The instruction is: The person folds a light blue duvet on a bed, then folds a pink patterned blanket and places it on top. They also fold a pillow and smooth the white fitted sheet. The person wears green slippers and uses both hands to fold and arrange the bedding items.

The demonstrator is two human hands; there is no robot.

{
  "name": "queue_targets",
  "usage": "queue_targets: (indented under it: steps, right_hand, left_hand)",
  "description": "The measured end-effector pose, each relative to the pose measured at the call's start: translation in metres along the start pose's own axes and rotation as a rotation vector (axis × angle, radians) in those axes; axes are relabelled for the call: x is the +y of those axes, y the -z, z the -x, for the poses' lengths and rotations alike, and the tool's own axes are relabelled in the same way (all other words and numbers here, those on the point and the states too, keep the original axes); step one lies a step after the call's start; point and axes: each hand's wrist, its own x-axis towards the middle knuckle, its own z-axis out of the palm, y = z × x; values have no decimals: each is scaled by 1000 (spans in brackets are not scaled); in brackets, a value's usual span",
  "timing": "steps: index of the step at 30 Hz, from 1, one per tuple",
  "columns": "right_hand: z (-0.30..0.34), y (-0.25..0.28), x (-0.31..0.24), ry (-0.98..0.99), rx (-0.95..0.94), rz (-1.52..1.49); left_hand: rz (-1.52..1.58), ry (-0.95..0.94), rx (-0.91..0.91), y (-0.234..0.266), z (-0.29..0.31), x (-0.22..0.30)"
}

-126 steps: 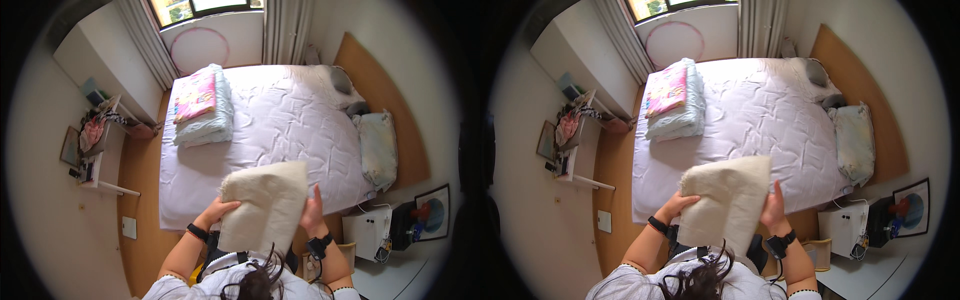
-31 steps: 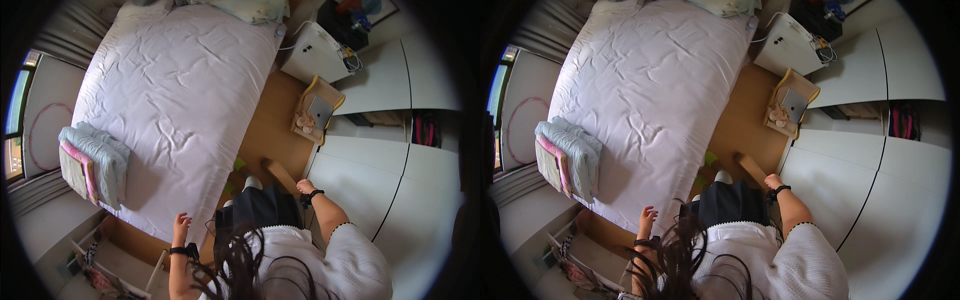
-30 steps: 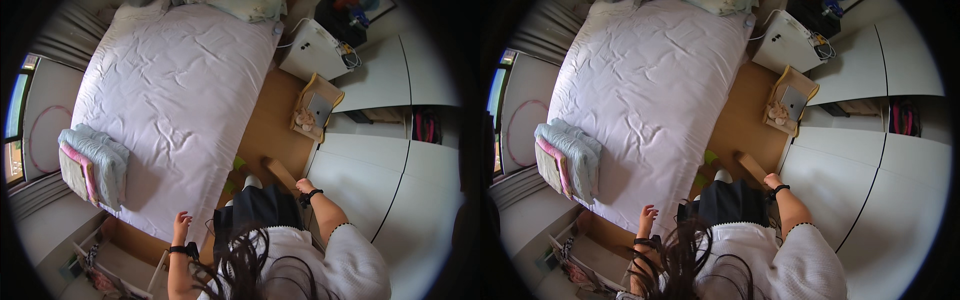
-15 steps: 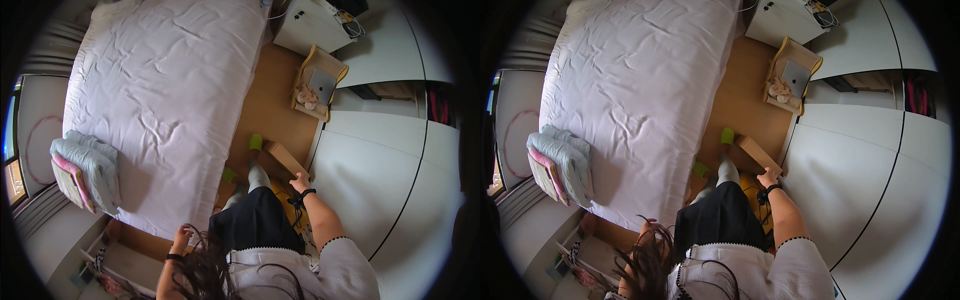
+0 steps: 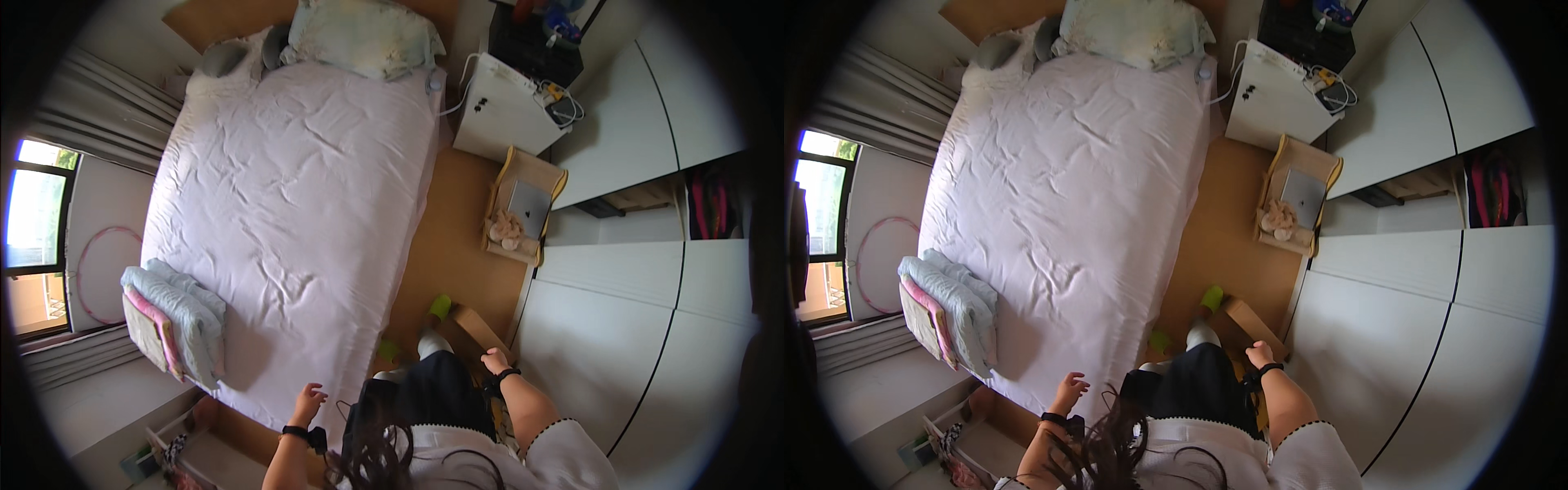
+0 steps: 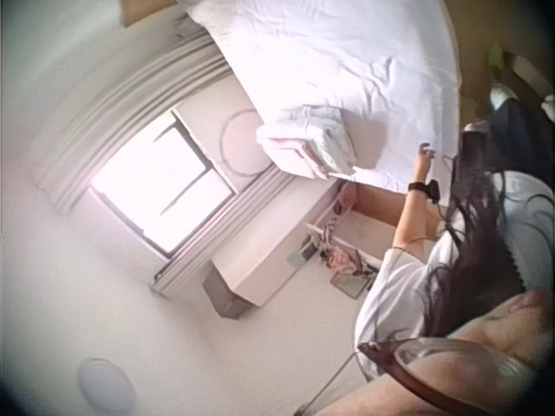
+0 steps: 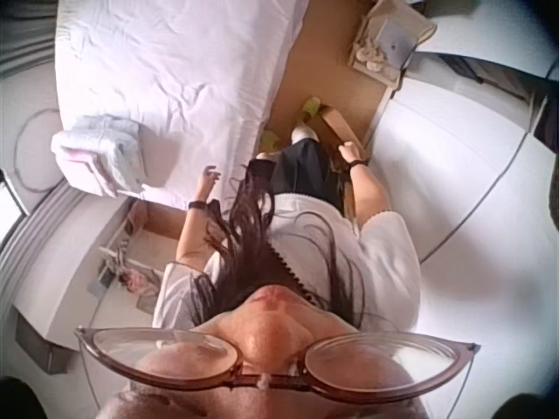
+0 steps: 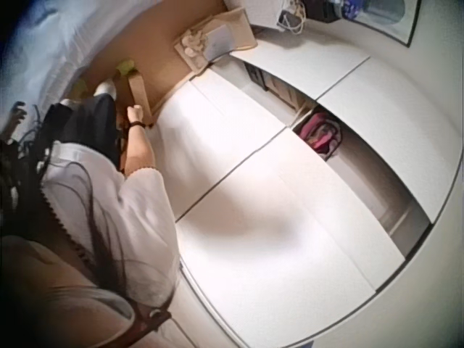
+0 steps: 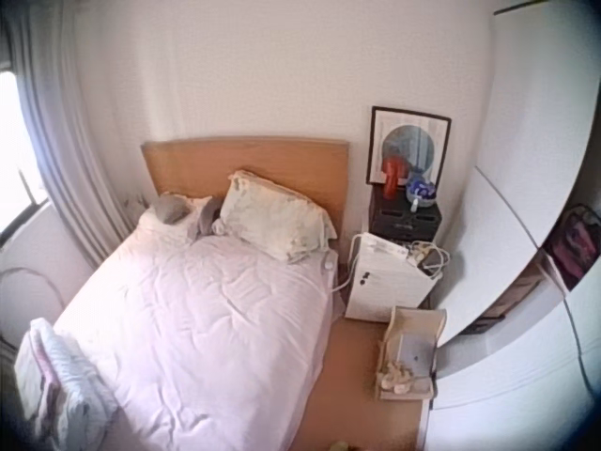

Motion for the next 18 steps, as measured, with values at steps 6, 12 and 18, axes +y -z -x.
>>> queue_targets:
  steps: [6,12,18]
  right_hand:
    - [-37,82,-51,212,88,-125]
    - [-38,159,-147,413,-121,-542]
    - [-44,197,-213,612,-7,-400]
  left_hand:
    - [170,28,70,4,-2,71]
    - [220,25,103,6,-38,160]
    - [219,61,7,-40,-114,259]
